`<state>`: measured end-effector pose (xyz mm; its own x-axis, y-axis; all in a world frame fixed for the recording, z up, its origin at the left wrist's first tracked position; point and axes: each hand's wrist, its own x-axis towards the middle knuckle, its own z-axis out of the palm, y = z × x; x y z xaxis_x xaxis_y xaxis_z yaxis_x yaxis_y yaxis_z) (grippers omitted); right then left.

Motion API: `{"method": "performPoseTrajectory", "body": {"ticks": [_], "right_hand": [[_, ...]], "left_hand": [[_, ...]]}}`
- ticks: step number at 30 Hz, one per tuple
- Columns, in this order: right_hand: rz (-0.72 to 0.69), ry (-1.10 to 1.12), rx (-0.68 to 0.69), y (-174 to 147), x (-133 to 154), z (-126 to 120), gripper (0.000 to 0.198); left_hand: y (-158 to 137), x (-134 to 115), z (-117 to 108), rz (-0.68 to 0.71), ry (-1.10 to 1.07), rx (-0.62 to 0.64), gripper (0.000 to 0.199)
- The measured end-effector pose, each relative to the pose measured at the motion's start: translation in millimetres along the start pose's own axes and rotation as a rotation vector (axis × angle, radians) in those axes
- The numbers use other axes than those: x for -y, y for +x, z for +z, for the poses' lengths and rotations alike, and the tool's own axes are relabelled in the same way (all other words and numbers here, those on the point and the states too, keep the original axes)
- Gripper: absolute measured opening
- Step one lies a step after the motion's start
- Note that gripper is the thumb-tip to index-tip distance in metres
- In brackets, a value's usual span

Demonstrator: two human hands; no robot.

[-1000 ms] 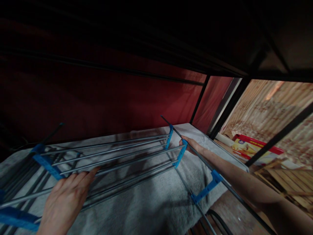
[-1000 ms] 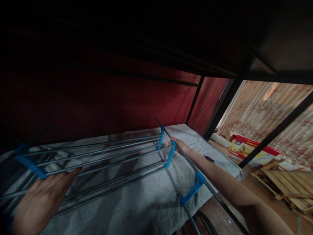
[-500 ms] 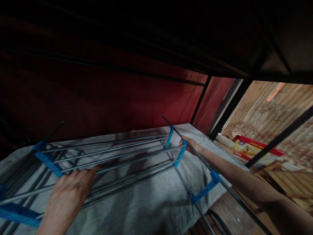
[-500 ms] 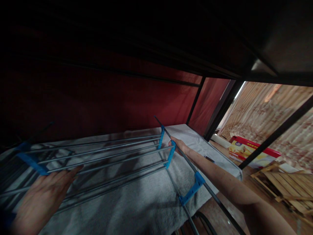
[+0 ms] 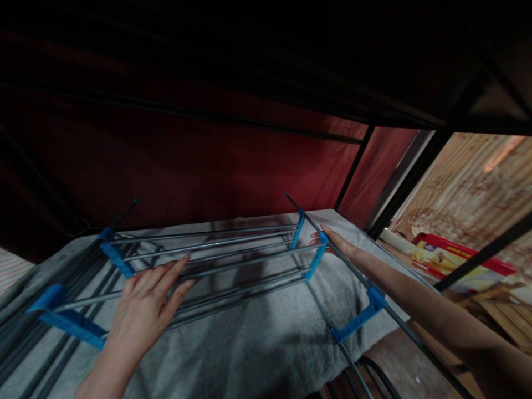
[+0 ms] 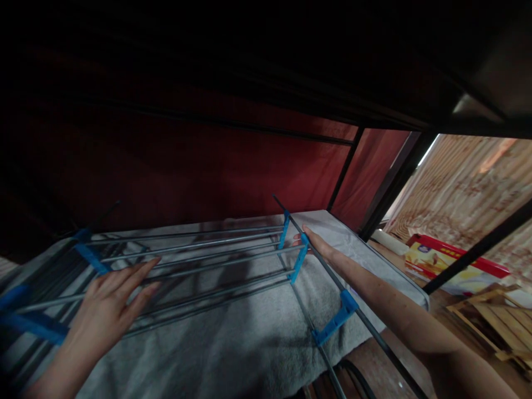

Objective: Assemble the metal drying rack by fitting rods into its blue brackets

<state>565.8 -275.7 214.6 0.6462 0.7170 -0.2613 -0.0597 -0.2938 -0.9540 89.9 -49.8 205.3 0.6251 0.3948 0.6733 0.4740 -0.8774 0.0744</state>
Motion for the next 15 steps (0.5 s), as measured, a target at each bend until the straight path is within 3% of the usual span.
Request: {"method": "performPoseTrajectory", "body": {"ticks": [4,7,11,15], "right_hand": [[-0.048,0.018,-0.126,15,6,5,0.046],[-0.069,-0.013,-0.171,36,15,10,0.03],[-0.144,-0.04,-0.175,66,29,16,0.029],[-0.208,-0.048,-0.135,87,35,23,0.031]], "left_hand": [[48,-12,-8,-0.063,-0.115,0.004,0.054],[106,-20,0,-0.069,-0.13,0.17,0.058],[172,-25,38,0.001,-0.107,0.447,0.052],[193,-23,88,0.158,-0.131,0.699,0.053]]}}
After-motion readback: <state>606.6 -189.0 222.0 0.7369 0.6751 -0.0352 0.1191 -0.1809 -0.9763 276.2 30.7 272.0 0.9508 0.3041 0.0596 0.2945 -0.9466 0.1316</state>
